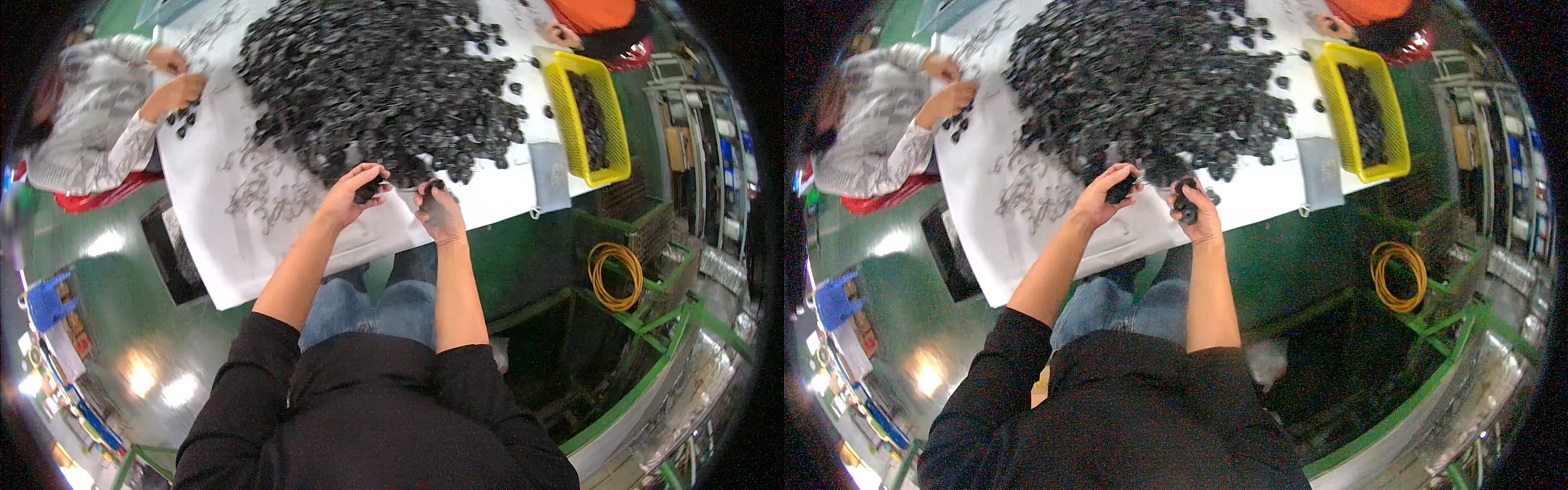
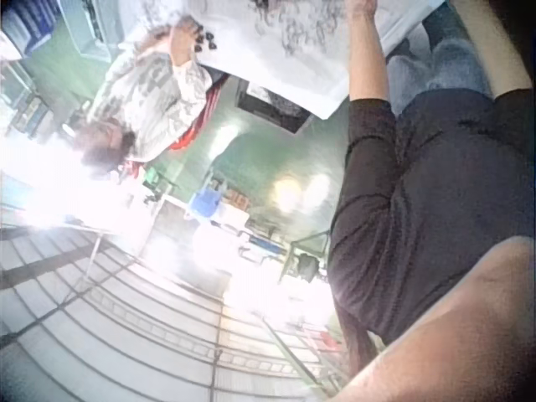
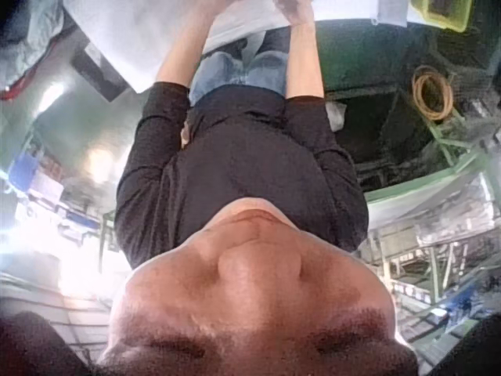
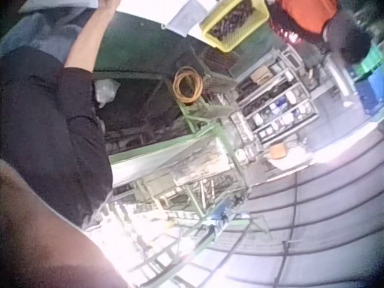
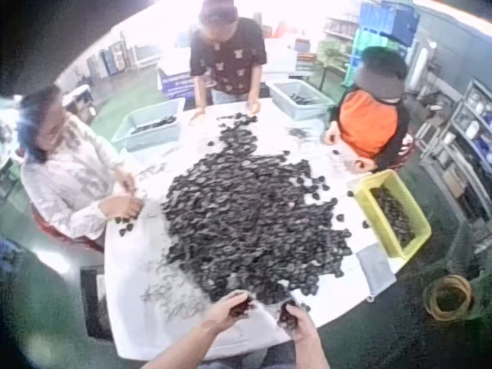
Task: The person repeatedly picks small black components from a large pile on a white table, separates them by hand, and places them into a yellow basket. The action is continuous and repetitive throughout the clip.
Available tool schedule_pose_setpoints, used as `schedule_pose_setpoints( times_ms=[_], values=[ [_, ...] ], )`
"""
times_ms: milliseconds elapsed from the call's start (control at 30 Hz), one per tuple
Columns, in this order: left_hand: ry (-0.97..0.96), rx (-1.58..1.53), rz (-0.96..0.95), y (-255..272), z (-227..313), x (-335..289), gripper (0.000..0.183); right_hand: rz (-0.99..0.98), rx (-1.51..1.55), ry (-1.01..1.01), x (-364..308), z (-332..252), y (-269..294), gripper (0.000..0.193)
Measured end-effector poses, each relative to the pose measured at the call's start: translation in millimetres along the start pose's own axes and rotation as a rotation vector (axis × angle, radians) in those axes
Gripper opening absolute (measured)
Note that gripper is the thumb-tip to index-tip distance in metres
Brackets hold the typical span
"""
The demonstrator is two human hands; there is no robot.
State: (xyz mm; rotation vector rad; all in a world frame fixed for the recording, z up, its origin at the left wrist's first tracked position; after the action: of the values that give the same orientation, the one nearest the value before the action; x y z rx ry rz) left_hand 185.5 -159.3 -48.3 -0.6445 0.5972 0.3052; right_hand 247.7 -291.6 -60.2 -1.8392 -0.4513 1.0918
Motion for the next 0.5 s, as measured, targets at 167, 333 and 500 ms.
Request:
schedule_pose_setpoints(
  times_ms=[167,333,500],
  values=[
    [0.124,-0.382,0.115,-125,-40,104,0.017,0.138,0.295,0.301,-2,-133,29,0.014],
    [0.153,-0.347,0.008,-302,-57,206,0.015,0.286,0.292,0.506,-25,-311,68,0.016],
    [0.031,-0.011,-0.051,-428,-38,280,0.022,0.506,0.252,0.585,-33,-436,96,0.015]
  ],
)
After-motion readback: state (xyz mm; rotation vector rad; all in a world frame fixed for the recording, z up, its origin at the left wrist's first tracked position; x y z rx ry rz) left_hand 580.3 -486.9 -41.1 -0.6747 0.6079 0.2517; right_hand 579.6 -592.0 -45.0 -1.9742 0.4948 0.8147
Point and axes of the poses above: each hand's wrist, its own x-axis towards the middle knuckle, its own y-axis out of the back of the hand, z = x × y, the point moved 10 cm from there along x, towards the middle knuckle, and after that the axes turned 13 degrees about x, right-handed, at the moved point
